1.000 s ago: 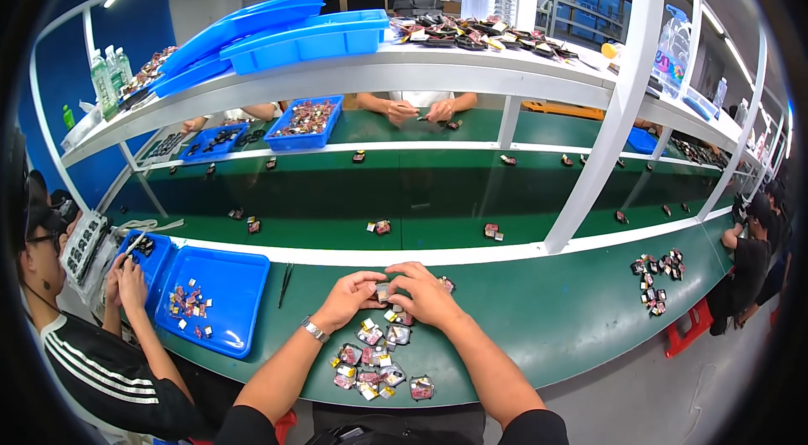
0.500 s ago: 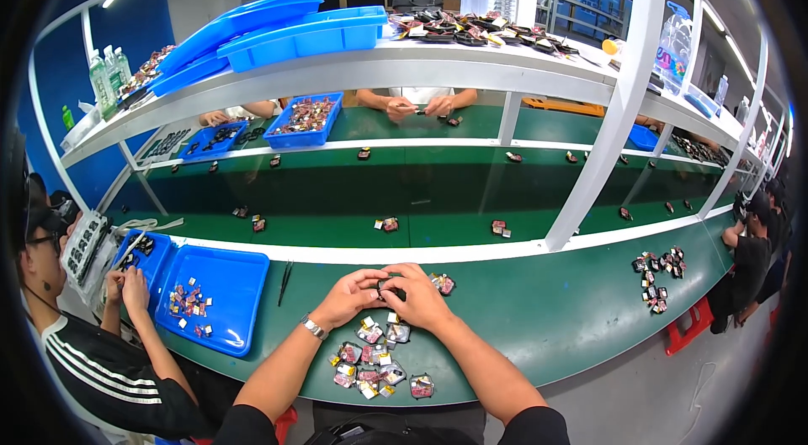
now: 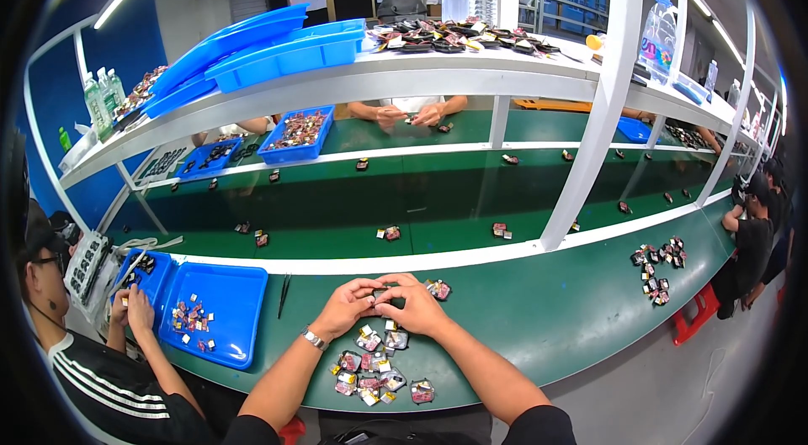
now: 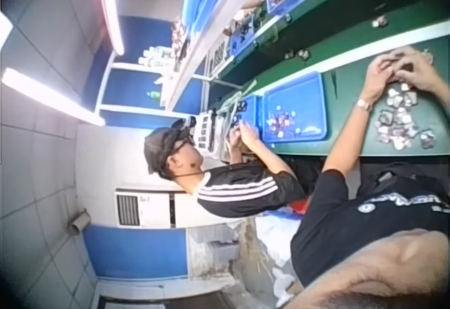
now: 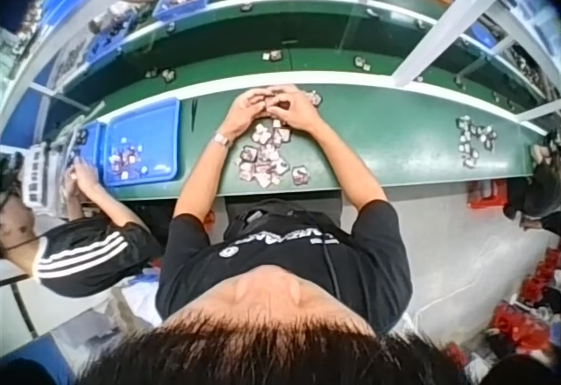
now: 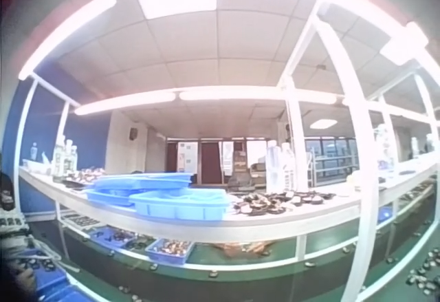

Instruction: Assembling small decorative pins or badges at an industrial workstation.

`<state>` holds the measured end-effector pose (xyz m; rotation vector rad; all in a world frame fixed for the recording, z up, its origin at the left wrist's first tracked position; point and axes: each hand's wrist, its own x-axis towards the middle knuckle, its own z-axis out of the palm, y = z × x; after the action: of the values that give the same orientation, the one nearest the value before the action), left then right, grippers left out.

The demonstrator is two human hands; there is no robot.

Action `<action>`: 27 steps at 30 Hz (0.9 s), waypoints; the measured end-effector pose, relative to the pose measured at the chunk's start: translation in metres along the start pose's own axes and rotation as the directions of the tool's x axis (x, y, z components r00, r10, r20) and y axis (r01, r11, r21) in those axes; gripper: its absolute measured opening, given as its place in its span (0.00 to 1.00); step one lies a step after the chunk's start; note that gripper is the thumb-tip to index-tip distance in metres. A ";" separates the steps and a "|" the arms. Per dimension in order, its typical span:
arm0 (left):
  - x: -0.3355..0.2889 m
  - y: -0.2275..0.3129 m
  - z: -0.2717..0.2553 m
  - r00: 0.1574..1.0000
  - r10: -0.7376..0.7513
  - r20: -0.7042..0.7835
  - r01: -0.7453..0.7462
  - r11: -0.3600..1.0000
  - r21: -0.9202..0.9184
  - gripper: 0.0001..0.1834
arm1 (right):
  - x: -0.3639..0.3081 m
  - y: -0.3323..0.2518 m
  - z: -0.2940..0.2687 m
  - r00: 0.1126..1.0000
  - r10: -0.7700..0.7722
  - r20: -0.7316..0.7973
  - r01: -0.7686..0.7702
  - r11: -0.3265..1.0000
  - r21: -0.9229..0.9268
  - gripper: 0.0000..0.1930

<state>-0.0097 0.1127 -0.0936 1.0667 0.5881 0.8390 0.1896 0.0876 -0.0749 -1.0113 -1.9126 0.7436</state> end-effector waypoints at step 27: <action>0.003 -0.002 0.000 1.000 0.029 0.005 -0.028 0.997 -0.073 0.14 | -0.002 -0.001 0.015 0.973 -0.100 -0.207 0.067 0.985 -0.162 0.07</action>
<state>-0.0080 0.1148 -0.0953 1.0131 0.5348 0.8756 0.1767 0.0836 -0.0820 -1.0527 -1.8322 0.4243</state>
